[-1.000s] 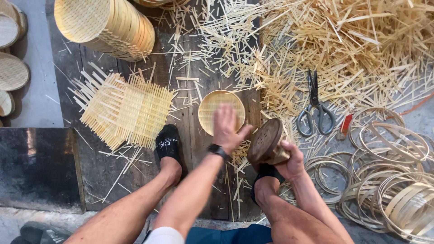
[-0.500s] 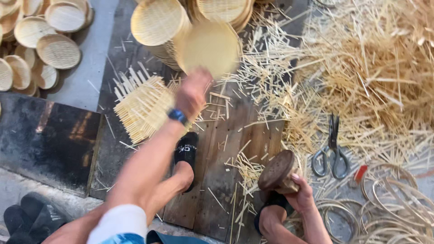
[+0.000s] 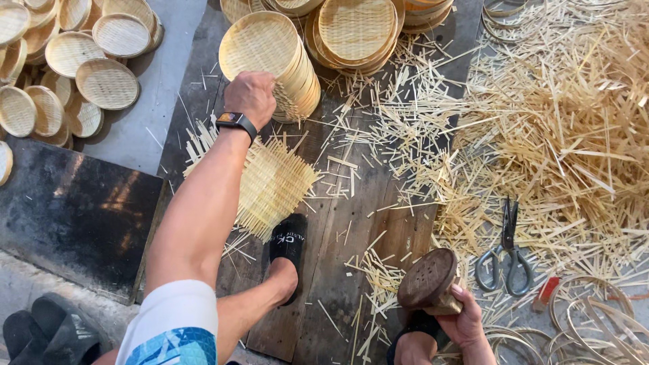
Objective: The person sits on the floor and trims bamboo strips with shears, cutting them against a wooden block. They then bend a thin bamboo hoop around a woven bamboo mat, tuck the strip ends over the hoop, and press a round woven lid into place to form a bamboo basket.
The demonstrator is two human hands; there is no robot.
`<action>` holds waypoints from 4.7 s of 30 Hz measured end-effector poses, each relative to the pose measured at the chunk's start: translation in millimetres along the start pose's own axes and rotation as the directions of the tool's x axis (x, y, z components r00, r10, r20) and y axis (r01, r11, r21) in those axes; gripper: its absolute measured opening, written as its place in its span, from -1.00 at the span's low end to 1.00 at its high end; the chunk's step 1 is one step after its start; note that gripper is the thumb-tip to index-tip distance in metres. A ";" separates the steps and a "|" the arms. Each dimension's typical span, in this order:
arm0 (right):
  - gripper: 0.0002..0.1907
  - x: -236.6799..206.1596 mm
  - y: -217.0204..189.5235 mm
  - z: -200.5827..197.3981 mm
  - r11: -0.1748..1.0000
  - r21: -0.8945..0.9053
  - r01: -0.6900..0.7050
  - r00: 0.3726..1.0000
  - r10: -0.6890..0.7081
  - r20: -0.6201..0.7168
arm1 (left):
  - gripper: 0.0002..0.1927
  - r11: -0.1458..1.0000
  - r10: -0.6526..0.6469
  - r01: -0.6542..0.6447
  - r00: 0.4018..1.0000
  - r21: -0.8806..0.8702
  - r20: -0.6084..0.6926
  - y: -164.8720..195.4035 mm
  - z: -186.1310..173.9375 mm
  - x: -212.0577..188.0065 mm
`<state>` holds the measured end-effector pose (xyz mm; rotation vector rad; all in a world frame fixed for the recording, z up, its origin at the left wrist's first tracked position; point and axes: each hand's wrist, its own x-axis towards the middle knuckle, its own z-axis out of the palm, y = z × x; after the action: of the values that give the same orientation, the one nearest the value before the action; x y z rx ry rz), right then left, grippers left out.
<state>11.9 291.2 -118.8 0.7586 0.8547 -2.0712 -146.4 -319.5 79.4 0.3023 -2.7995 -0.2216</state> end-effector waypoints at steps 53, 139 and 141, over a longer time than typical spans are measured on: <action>-0.70 26.4 0.0 66.5 0.857 -0.440 0.269 0.955 -0.295 0.008 | -0.59 0.970 -0.231 0.242 0.928 -0.002 0.291 95.7 -1.1 -209.7; -0.91 -168.3 -96.1 335.9 -0.805 -0.167 0.570 0.205 -0.057 0.977 | -0.43 -0.182 0.256 0.819 0.573 -0.544 0.778 271.7 -102.0 -159.2; -0.92 -159.5 -89.9 338.0 -0.890 -0.056 0.453 0.133 0.005 0.991 | -0.31 -0.154 0.324 0.886 0.463 -0.437 0.825 272.8 -99.8 -156.9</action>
<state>-52.4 142.2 229.7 -2.0188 2.7926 -0.6625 -18.1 -31.6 177.6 0.7389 -1.7975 -3.1899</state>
